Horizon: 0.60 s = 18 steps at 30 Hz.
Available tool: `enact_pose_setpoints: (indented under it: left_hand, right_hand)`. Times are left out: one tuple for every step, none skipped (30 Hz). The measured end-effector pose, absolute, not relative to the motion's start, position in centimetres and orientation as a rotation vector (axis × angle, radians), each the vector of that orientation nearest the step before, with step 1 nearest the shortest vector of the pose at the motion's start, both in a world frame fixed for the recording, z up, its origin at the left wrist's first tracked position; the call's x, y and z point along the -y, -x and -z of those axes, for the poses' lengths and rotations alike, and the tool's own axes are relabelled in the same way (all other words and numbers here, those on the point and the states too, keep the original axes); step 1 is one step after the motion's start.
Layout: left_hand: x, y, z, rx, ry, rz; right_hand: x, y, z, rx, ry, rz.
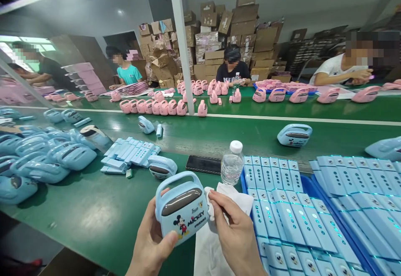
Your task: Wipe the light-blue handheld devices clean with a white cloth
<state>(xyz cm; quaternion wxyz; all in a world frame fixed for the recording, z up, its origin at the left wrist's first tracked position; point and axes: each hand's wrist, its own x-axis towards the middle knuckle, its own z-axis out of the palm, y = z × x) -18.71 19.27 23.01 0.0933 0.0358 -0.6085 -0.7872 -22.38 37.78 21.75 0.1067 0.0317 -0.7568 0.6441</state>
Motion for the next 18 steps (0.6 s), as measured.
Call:
enact_pose_setpoints:
  left_hand:
    - [-19.3, 18.7, -23.4, 1.775, -0.119, 2.362]
    - [-19.3, 18.7, -23.7, 1.761, -0.118, 2.365]
    - [-19.4, 18.8, -23.9, 1.756, -0.098, 2.357]
    - [-19.4, 18.8, -24.0, 1.752, -0.065, 2.351]
    - [-19.5, 18.8, -24.0, 1.743, -0.026, 2.352]
    - [-19.7, 18.8, -24.0, 1.731, 0.012, 2.361]
    - [-19.8, 18.8, -24.0, 1.719, 0.039, 2.370]
    - [-19.9, 18.8, -23.9, 1.717, 0.044, 2.379]
    - [-20.0, 18.7, -24.0, 1.721, 0.023, 2.385]
    - [-20.2, 18.7, -24.0, 1.718, -0.023, 2.395]
    - [-20.5, 18.7, -24.1, 1.701, -0.086, 2.410]
    - [-20.8, 18.7, -24.1, 1.668, -0.158, 2.429]
    - [-21.2, 18.8, -24.2, 1.619, -0.238, 2.447]
    - [-21.7, 19.0, -24.2, 1.561, -0.314, 2.460]
    - [-22.2, 19.1, -24.2, 1.502, -0.384, 2.469]
    - [-22.6, 19.3, -24.2, 1.448, -0.449, 2.477]
    - [-23.0, 19.5, -24.2, 1.399, -0.510, 2.484]
    - [-23.2, 19.6, -24.1, 1.356, -0.553, 2.489]
  right_hand:
    - [-38.0, 22.4, -21.5, 2.209, 0.017, -2.023]
    - [-38.1, 22.4, -21.3, 2.160, 0.094, -2.133]
    - [-38.0, 22.4, -21.2, 2.085, 0.157, -2.222]
    - [-37.9, 22.3, -21.2, 2.006, 0.202, -2.299]
    - [-37.7, 22.3, -21.3, 1.932, 0.228, -2.374]
    - [-37.4, 22.2, -21.4, 1.864, 0.239, -2.450]
    - [-37.1, 22.2, -21.6, 1.797, 0.239, -2.526]
    - [-36.9, 22.2, -21.8, 1.732, 0.237, -2.600]
    - [-36.6, 22.2, -22.0, 1.669, 0.241, -2.671]
    - [-36.3, 22.2, -22.1, 1.610, 0.250, -2.734]
    - [-36.0, 22.2, -22.2, 1.565, 0.274, -2.781]
    - [-35.6, 22.1, -22.3, 1.546, 0.300, -2.801]
    - [-35.2, 22.1, -22.2, 1.563, 0.326, -2.784]
    - [-34.7, 21.9, -22.1, 1.604, 0.334, -2.736]
    - [-34.0, 21.7, -21.9, 1.655, 0.321, -2.670]
    - [-33.3, 21.3, -21.7, 1.703, 0.301, -2.599]
    - [-32.5, 20.8, -21.5, 1.738, 0.283, -2.534]
    - [-31.7, 20.2, -21.2, 1.759, 0.267, -2.484]
